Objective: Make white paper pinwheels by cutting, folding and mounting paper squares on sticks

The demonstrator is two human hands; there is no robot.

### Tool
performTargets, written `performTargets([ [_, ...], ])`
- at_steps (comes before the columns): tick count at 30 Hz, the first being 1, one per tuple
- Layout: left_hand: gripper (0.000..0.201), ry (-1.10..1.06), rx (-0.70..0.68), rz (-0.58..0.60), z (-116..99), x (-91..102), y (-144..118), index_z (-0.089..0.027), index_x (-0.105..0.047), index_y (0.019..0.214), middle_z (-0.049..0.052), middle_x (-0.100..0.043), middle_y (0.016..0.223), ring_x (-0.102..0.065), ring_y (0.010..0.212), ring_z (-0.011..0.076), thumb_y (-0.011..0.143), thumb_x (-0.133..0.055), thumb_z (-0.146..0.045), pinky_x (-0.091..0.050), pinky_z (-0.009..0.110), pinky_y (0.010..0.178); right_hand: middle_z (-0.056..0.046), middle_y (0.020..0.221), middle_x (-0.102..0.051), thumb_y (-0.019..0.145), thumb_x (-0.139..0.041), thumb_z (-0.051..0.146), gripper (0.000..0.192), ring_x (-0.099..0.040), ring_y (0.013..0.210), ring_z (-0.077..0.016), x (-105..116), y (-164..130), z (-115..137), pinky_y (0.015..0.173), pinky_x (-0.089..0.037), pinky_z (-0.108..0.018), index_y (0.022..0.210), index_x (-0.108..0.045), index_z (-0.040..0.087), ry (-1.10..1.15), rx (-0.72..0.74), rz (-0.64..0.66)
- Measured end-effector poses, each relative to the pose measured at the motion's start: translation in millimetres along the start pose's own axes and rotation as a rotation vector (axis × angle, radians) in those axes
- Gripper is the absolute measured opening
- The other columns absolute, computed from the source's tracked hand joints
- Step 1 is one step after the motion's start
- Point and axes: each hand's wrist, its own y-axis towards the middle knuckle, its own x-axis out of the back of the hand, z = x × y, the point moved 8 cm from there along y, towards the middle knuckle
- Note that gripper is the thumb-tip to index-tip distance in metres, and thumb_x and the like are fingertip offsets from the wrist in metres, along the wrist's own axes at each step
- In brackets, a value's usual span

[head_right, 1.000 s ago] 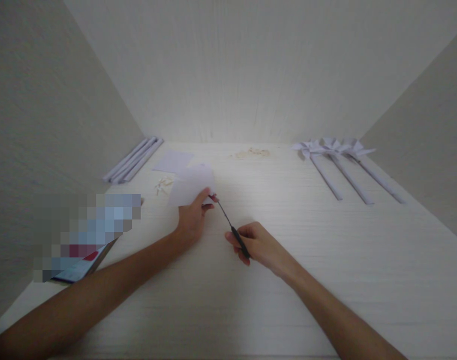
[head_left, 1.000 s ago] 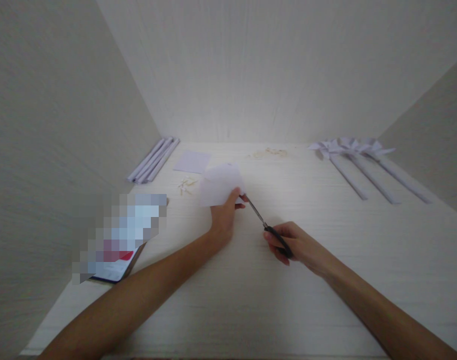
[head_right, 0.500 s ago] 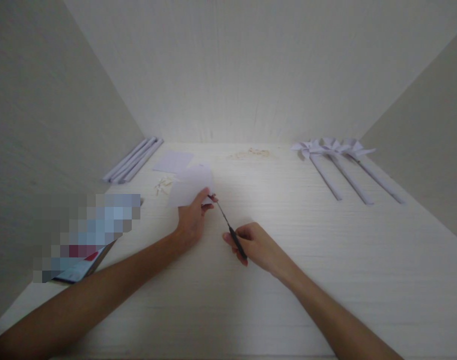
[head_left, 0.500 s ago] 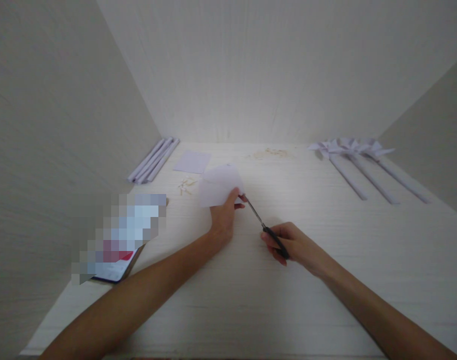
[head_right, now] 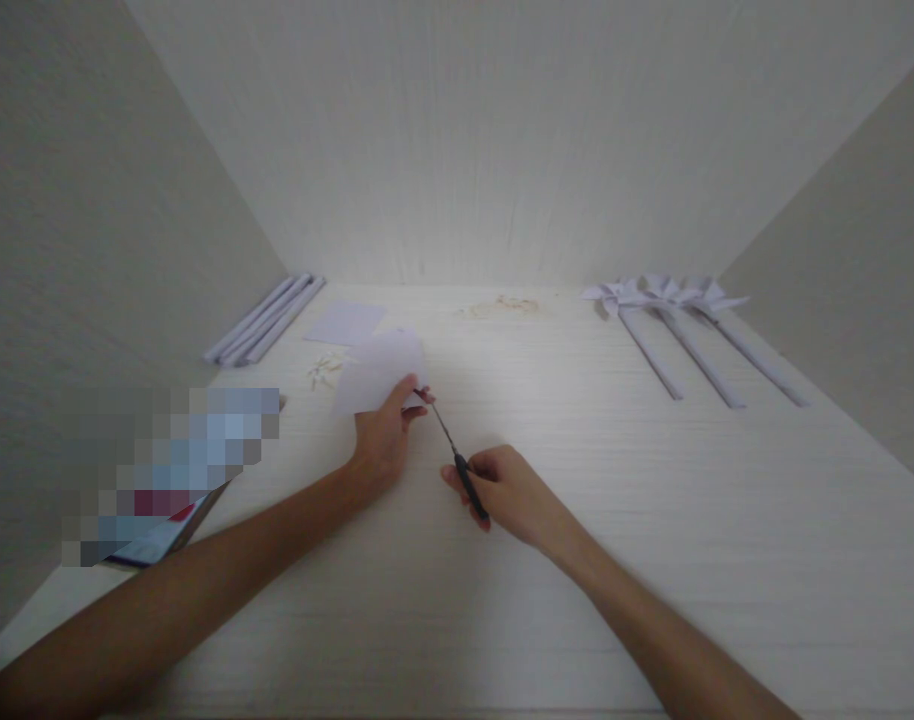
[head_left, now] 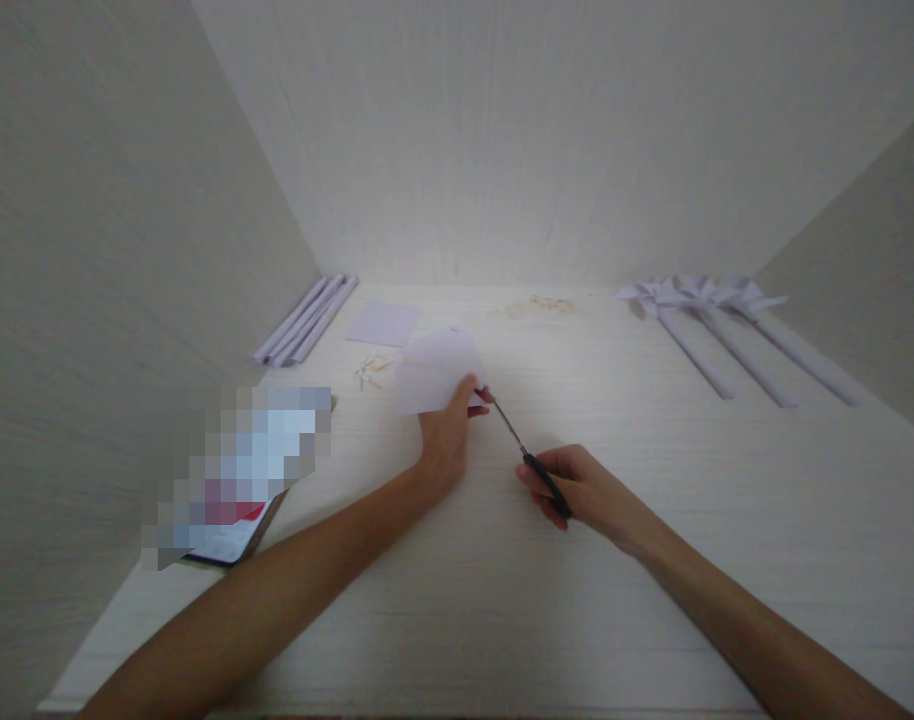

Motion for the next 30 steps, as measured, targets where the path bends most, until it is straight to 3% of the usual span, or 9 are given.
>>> performTargets([
  [19, 0.011, -0.007, -0.013, 0.033, -2, -1.1, 1, -0.015, -0.056, 0.067, -0.002, -0.057, 0.060, -0.055, 0.051, 0.0076, 0.064, -0.057, -0.026, -0.039, 0.017, 0.043, 0.005, 0.034, -0.040, 0.066, -0.055, 0.051, 0.042, -0.032, 0.032, -0.0054, 2, -4, 6, 0.036, -0.023, -0.021, 0.045, -0.042, 0.017, 0.062, -0.003, -0.033],
  [23, 0.012, 0.007, 0.003, 0.060, -2, -3.5, -1, -0.016, -0.056, 0.069, -0.002, -0.058, 0.063, -0.055, 0.054, 0.0083, 0.063, -0.059, -0.026, -0.040, 0.018, 0.044, 0.004, 0.039, -0.044, 0.066, -0.057, 0.047, 0.037, -0.032, 0.035, -0.0051, 13, -3, 12, 0.036, -0.023, -0.021, 0.049, -0.044, 0.017, 0.155, 0.086, -0.196],
  [26, 0.015, 0.028, 0.036, 0.109, 3, -8.0, -4, -0.016, -0.057, 0.071, -0.001, -0.059, 0.066, -0.056, 0.058, 0.0099, 0.060, -0.062, -0.026, -0.041, 0.019, 0.044, 0.001, 0.049, -0.054, 0.065, -0.058, 0.043, 0.030, -0.032, 0.036, -0.0048, 23, -1, 9, 0.034, -0.021, -0.020, 0.063, -0.050, 0.015, 0.245, 0.144, -0.361],
  [30, 0.017, 0.101, 0.090, 0.159, 9, -12.2, -11, -0.016, -0.059, 0.069, 0.001, -0.060, 0.071, -0.055, 0.062, 0.0115, 0.056, -0.066, -0.026, -0.042, 0.020, 0.045, -0.003, 0.061, -0.061, 0.064, -0.060, 0.041, 0.030, -0.033, 0.037, -0.0044, 28, 3, 5, 0.033, -0.024, -0.019, 0.075, -0.053, 0.014, 0.340, 0.172, -0.436],
])
